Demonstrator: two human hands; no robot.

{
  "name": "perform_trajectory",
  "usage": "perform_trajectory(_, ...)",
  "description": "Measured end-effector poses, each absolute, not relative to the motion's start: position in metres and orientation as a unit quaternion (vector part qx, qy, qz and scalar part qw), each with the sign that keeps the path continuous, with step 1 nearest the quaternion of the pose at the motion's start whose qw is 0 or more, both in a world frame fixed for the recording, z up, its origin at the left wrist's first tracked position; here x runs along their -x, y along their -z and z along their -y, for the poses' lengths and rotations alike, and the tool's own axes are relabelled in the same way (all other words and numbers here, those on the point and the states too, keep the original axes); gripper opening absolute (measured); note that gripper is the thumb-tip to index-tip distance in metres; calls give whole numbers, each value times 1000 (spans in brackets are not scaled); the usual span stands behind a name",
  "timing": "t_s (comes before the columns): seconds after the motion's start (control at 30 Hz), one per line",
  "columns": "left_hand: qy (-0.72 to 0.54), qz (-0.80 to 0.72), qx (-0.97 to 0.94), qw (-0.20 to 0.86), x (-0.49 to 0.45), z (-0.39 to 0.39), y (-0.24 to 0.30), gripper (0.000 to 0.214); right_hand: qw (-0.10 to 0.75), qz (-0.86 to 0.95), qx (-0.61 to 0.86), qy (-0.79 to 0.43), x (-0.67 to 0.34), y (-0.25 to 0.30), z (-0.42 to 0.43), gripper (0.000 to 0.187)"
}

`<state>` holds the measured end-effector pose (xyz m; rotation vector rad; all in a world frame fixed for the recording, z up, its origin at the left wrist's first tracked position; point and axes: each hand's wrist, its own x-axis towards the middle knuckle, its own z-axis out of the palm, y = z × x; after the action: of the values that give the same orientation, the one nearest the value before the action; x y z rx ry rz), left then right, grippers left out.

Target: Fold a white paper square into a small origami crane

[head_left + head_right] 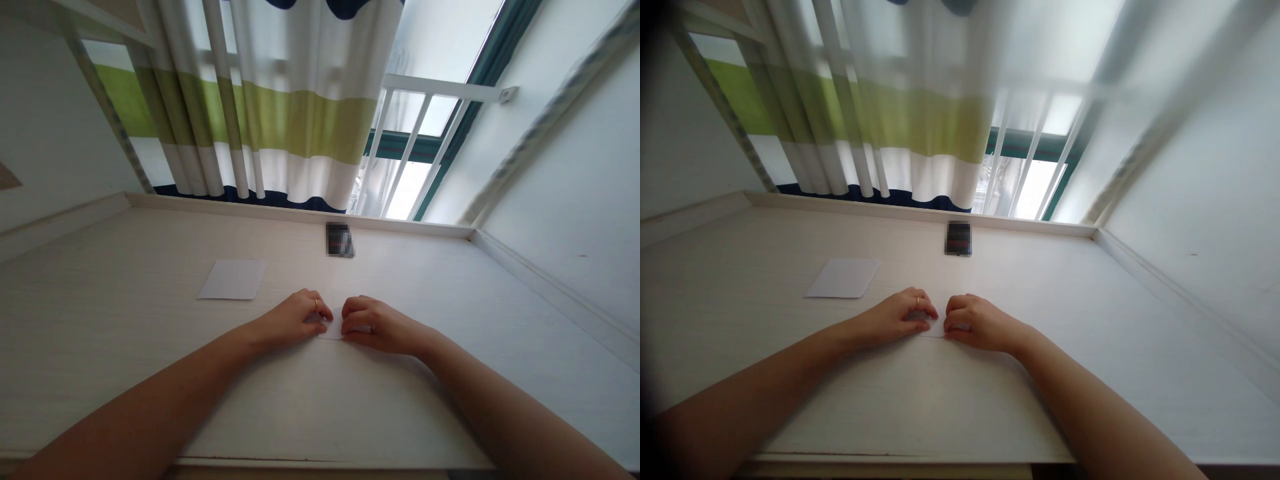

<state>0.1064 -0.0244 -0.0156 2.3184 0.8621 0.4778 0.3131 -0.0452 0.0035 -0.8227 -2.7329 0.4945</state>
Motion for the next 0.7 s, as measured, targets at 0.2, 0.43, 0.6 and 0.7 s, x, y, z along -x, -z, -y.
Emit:
perform_trajectory(0.2,-163,-320,-879,313,-105,24,14,23,137,920,292,-223,-315,1,41,13)
perform_trajectory(0.43,-141,-327,-879,316,-104,24,11,25,151,895,331,-256,-308,5,40,10)
perform_trajectory(0.6,-147,-325,-872,334,-104,23,12,23,155,886,351,-262,-305,8,40,9)
perform_trajectory(0.7,-154,-324,-870,339,-104,22,14,23,158,879,368,-258,-303,9,41,10)
